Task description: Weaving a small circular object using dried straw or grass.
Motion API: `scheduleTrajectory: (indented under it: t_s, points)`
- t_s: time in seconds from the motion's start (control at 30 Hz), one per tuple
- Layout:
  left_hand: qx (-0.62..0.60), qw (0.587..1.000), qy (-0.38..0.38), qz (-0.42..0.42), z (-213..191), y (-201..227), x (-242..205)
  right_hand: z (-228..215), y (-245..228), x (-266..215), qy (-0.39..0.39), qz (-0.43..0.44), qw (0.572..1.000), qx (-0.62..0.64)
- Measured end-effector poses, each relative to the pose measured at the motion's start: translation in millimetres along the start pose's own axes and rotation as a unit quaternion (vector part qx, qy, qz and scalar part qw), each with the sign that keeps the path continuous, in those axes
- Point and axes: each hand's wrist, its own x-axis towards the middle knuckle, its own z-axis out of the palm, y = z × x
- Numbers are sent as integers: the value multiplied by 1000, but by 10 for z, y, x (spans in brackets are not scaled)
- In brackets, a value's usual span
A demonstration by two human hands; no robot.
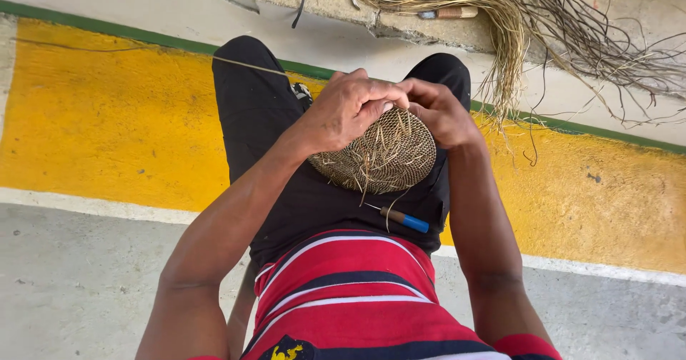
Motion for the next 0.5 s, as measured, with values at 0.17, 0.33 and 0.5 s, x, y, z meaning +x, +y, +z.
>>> scheduleTrajectory:
  t_s: [0.17, 0.33, 0.5]
  points:
    - [-45, 997, -33, -57, -142, 89, 21, -104, 321, 72, -46, -4, 992, 120]
    - [-43, 997, -32, -51, -118, 90, -5, -55, 271, 103, -60, -10, 989, 134]
    - [-60, 995, -34, -65, -128, 143, 22, -88, 359, 67, -88, -58, 991, 78]
